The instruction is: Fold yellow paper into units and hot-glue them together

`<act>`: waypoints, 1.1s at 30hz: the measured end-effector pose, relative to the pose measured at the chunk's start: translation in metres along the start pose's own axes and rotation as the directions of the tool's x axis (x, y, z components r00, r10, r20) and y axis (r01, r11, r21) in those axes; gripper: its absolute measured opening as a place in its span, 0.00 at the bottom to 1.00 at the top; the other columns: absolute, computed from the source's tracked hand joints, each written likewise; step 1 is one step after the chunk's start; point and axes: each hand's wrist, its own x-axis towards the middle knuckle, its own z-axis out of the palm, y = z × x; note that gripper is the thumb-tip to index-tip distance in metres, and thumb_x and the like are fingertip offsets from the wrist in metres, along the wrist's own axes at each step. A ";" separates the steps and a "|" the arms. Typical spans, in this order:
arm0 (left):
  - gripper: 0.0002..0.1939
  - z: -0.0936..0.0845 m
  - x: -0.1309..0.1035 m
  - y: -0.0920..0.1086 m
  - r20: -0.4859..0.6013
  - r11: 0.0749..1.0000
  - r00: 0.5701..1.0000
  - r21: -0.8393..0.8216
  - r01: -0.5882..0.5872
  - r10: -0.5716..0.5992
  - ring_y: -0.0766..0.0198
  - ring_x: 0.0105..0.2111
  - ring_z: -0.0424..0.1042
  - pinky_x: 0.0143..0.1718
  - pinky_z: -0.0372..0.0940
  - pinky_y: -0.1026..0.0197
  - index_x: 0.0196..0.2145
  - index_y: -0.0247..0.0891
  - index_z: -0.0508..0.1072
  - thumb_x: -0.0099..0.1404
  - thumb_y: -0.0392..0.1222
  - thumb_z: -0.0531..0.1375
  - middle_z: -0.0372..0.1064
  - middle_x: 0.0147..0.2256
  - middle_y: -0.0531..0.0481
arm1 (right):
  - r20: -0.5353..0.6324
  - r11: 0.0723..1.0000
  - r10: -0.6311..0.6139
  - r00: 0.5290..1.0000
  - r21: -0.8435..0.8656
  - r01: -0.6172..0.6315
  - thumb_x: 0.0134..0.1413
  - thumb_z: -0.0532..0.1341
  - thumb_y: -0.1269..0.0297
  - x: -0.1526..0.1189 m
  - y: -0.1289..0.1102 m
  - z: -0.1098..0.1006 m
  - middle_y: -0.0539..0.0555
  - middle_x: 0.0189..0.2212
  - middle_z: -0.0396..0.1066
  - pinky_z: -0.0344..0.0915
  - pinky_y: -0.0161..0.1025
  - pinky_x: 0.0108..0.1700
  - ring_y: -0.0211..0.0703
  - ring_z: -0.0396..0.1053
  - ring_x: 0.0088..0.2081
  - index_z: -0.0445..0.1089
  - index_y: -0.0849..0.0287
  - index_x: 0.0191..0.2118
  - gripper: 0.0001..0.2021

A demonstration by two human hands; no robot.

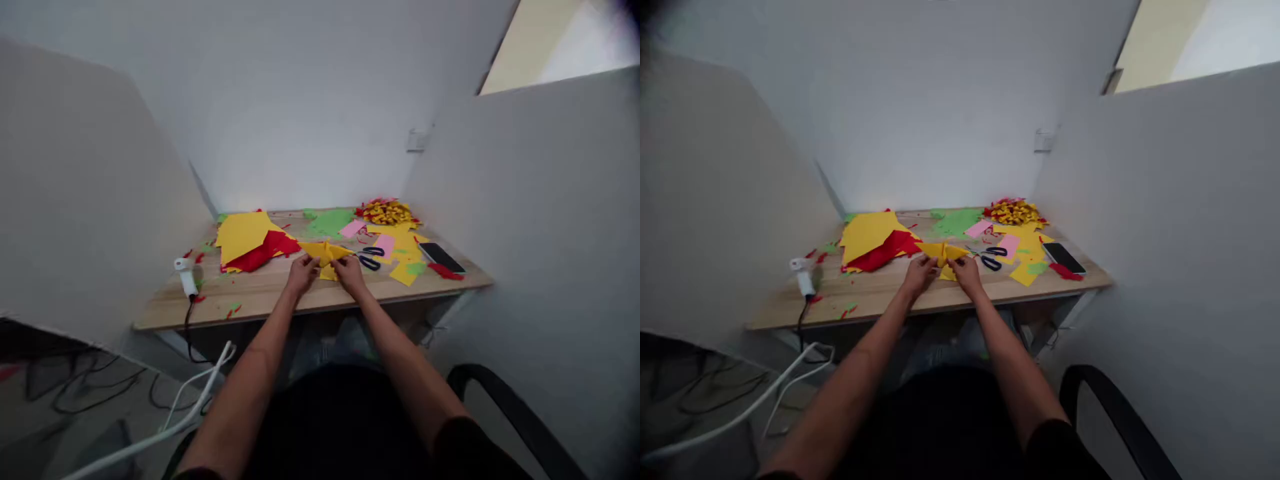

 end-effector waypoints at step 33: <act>0.13 0.003 0.003 -0.005 -0.074 0.994 0.995 -0.078 -0.071 0.065 0.70 0.27 0.70 0.28 0.69 0.64 0.47 0.33 0.71 0.69 0.44 0.61 0.72 0.35 0.51 | -0.031 0.985 -0.018 0.999 0.173 0.024 0.64 0.63 0.59 -0.007 -0.013 0.008 0.50 0.35 0.71 0.71 0.36 0.33 0.35 0.70 0.31 0.70 0.63 0.45 0.11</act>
